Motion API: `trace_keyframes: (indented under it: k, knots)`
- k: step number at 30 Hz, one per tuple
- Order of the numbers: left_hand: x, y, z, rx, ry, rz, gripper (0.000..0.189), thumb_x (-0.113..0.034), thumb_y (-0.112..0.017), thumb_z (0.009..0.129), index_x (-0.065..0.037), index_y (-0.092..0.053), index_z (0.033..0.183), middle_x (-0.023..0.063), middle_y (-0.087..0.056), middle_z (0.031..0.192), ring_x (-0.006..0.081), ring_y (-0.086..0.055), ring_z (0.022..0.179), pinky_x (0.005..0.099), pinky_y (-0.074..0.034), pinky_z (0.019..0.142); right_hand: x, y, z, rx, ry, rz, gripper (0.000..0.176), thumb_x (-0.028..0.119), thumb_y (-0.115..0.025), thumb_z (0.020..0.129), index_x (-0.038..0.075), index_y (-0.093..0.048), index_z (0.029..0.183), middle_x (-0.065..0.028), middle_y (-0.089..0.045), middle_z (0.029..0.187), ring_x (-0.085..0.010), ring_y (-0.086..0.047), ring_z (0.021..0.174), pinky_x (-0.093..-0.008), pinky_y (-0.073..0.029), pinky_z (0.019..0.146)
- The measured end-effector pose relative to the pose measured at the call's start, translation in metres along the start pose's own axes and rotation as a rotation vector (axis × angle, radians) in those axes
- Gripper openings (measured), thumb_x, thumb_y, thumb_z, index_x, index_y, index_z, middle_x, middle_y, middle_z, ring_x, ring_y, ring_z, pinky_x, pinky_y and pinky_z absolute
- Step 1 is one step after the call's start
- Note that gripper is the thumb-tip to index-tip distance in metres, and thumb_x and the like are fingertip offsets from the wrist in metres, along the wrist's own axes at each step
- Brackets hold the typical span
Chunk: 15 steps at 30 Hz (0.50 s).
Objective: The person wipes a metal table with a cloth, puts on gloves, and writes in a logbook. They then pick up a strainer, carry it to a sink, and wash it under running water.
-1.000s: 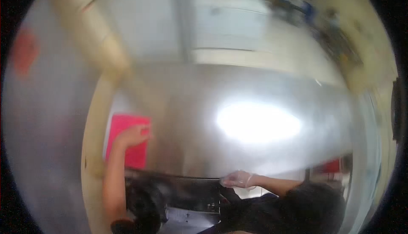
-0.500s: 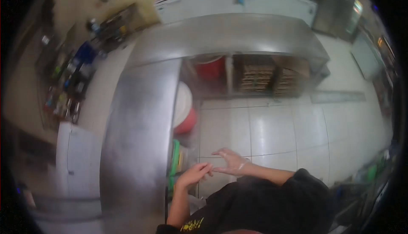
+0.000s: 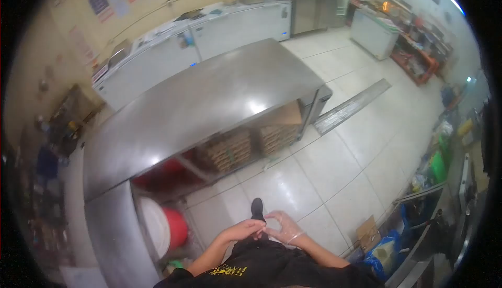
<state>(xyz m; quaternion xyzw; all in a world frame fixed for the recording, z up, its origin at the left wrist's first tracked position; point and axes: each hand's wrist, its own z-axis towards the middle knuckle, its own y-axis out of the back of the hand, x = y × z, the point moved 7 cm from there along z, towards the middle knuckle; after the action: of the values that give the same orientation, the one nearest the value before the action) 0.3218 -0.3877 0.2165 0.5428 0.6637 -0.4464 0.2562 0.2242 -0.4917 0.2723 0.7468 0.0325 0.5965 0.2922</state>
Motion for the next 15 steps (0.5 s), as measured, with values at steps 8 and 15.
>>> trace_keyframes:
  k: [8, 15]
  knots:
    - [-0.123, 0.068, 0.187, 0.398, 0.030, 0.164, 0.032, -0.030, -0.055, 0.095, -0.004, -0.059, 0.077, 0.0002, -0.059, 0.071, 0.0090, -0.057, 0.066, 0.0235, -0.046, 0.062, -0.052, 0.117, 0.084, -0.257, -0.389, 0.248, 0.051, 0.039, -0.067, 0.087, 0.007, -0.057, 0.125, -0.0213, -0.055, 0.123, -0.0335, -0.053, 0.117, -0.0402, -0.042, 0.100]
    - [-0.207, 0.029, 0.244, 0.821, 0.226, 0.675, 0.031, -0.034, -0.047, 0.101, -0.006, -0.053, 0.091, 0.0026, -0.056, 0.079, 0.0101, -0.060, 0.076, 0.0254, -0.053, 0.061, -0.070, 0.150, 0.066, -0.825, -0.643, 0.480, 0.050, 0.029, -0.072, 0.085, 0.009, -0.055, 0.127, -0.0165, -0.055, 0.125, -0.0282, -0.052, 0.120, -0.0389, -0.043, 0.100]
